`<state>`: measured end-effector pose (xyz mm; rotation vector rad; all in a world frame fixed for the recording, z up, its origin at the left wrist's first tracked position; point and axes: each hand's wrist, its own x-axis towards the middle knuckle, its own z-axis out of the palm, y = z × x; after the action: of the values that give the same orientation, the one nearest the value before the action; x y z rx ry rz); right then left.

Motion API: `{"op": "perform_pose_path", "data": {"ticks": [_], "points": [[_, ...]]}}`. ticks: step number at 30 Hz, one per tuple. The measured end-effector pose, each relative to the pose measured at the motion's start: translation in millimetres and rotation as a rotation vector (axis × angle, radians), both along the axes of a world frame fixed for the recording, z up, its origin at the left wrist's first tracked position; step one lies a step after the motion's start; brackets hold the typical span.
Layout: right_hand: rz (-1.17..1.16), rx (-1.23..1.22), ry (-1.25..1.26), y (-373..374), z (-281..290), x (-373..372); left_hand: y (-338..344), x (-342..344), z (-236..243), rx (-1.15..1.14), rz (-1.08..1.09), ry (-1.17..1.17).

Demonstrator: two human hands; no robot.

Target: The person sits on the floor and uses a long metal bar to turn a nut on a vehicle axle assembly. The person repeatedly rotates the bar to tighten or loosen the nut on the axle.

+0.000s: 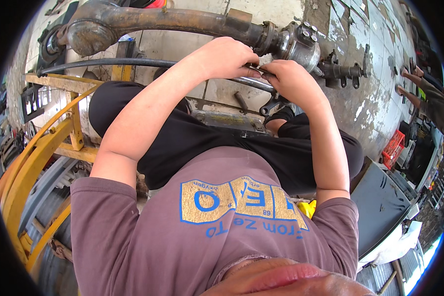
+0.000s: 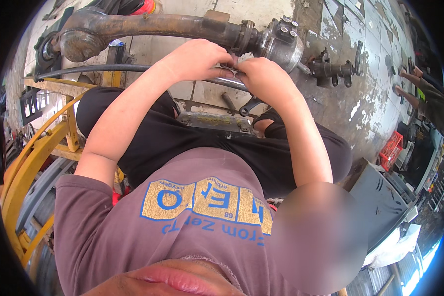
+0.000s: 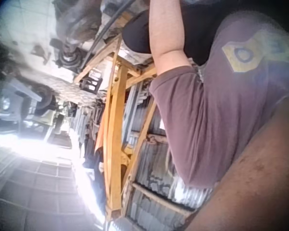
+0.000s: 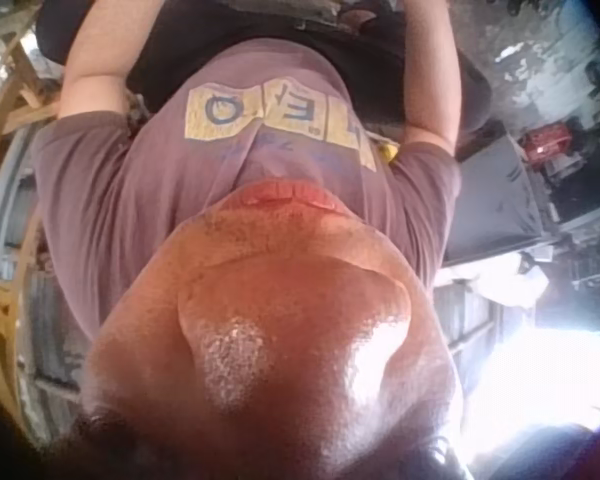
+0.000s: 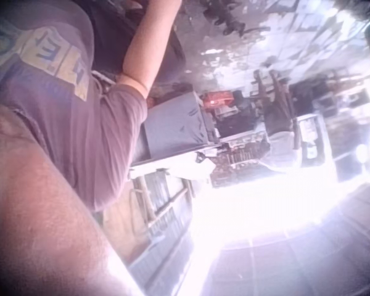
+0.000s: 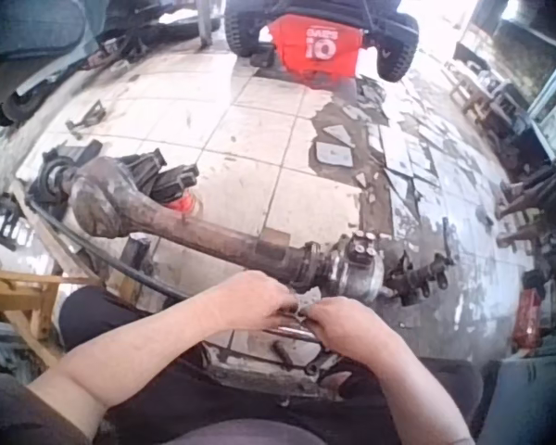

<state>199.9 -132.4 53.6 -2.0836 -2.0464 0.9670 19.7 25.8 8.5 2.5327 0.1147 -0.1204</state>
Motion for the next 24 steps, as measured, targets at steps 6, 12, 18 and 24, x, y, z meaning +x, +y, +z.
{"op": "perform_pose_path", "data": {"ticks": [6, 12, 18, 24], "points": [[0.115, -0.179, 0.062, -4, 5, 7, 2, 0, -15, 0.052, -0.036, 0.076], [0.314, -0.104, -0.132, -19, 1, 4, 5, -7, 6, 0.009, -0.045, 0.355], [0.310, 0.030, -0.362, -24, -13, -33, 7, -14, -15, 0.181, -0.146, 0.774], [0.291, -0.326, -0.364, -3, -9, -42, 0, -15, -31, 0.174, -0.030, 0.852]]}}
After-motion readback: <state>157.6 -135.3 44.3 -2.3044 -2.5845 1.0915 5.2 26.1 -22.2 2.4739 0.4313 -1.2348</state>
